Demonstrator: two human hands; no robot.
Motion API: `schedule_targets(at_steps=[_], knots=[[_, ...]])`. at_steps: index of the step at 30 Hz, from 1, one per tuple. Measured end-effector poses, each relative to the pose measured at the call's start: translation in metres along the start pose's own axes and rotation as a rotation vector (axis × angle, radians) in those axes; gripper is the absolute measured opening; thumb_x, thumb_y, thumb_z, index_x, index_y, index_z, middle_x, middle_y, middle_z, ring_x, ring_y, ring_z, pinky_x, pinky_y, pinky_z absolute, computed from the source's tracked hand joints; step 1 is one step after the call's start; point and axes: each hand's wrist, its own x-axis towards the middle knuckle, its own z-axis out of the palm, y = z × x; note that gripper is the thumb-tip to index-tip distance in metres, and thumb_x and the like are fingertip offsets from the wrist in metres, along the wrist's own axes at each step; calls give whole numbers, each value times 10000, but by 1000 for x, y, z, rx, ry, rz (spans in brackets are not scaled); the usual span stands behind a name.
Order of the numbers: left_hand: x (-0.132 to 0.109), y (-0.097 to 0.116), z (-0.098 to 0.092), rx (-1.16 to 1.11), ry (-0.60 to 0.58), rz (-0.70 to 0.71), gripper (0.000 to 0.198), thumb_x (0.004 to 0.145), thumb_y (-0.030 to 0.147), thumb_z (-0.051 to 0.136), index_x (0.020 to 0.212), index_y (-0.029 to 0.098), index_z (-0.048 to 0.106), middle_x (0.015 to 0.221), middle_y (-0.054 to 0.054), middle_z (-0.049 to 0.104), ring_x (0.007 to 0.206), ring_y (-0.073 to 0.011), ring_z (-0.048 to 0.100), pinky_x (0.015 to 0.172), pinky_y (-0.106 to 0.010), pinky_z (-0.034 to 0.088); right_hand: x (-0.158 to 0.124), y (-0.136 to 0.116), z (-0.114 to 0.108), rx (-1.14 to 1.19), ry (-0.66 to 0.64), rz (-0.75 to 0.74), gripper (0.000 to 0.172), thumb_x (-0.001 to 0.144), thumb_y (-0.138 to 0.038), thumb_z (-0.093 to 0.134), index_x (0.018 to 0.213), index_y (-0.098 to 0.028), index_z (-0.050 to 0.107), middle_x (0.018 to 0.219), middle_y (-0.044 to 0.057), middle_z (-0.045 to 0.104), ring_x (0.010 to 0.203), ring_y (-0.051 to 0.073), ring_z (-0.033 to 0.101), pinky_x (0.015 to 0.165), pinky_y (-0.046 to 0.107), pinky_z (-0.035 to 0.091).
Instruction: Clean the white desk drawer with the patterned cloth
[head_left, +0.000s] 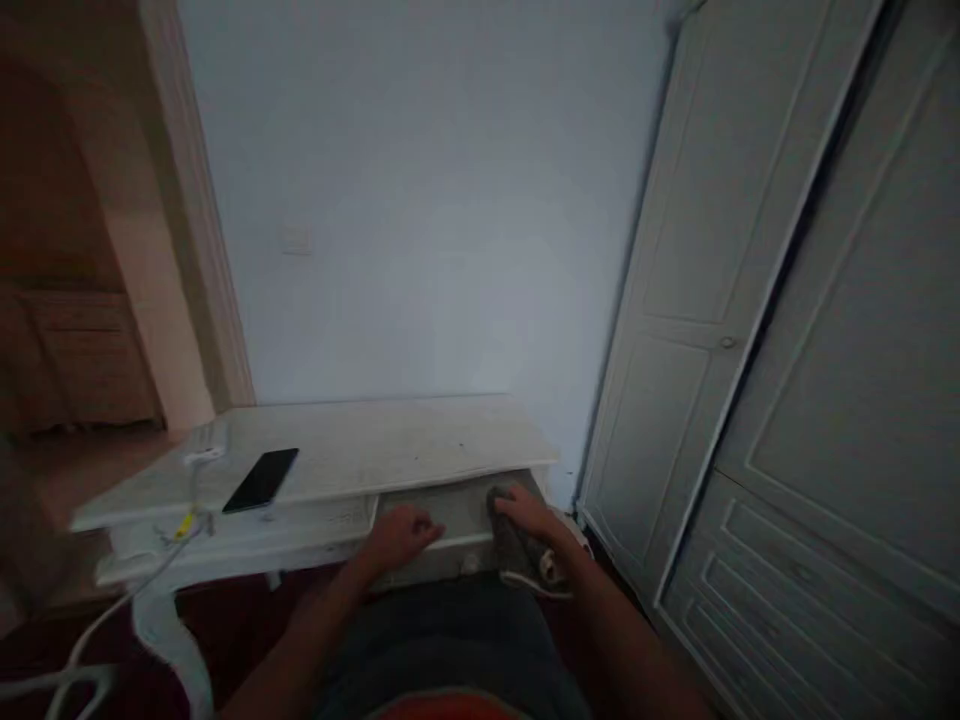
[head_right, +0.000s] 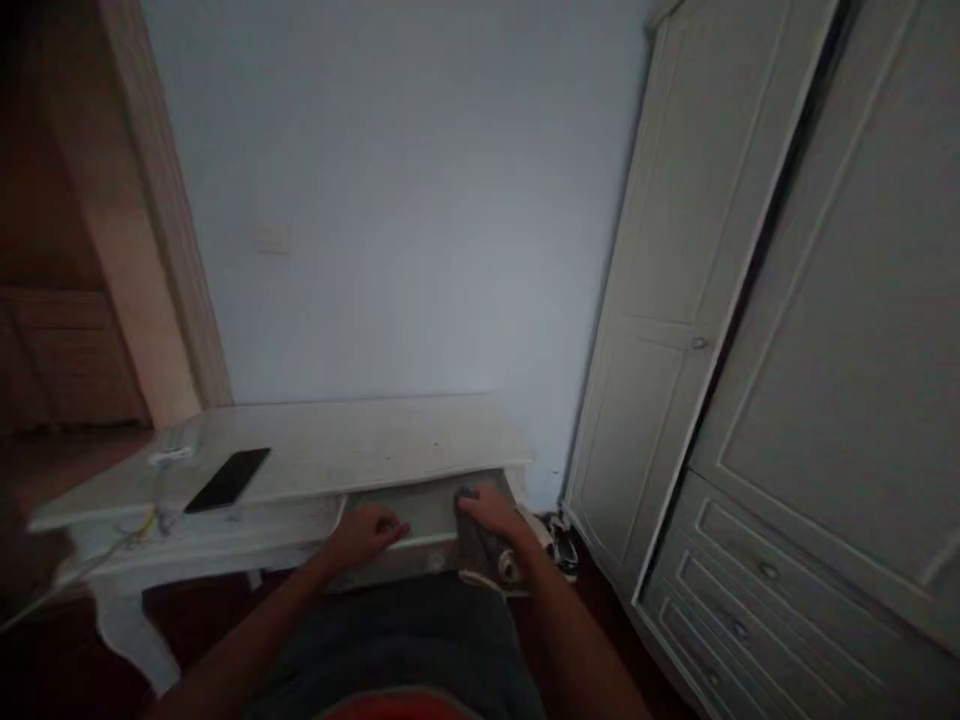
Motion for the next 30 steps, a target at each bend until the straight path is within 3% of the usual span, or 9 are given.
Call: schedule_targets(at_steps=[9, 30], knots=[[-1, 3, 0, 8, 9, -21, 614, 956, 701, 434, 876, 217, 802, 843, -55, 758, 804, -226, 646, 706, -313, 365, 5, 6, 2, -49, 58, 33, 289, 818, -428, 627, 938, -177, 704, 1016, 75, 735, 985, 279, 633, 834, 353, 474], [-2, 5, -1, -32, 8, -19, 545, 960, 646, 468, 934, 224, 813, 985, -78, 814, 949, -245, 707, 826, -323, 440, 6, 8, 3, -62, 47, 13, 325, 821, -451, 611, 946, -170, 717, 1010, 83, 728, 976, 281, 638, 832, 355, 473]])
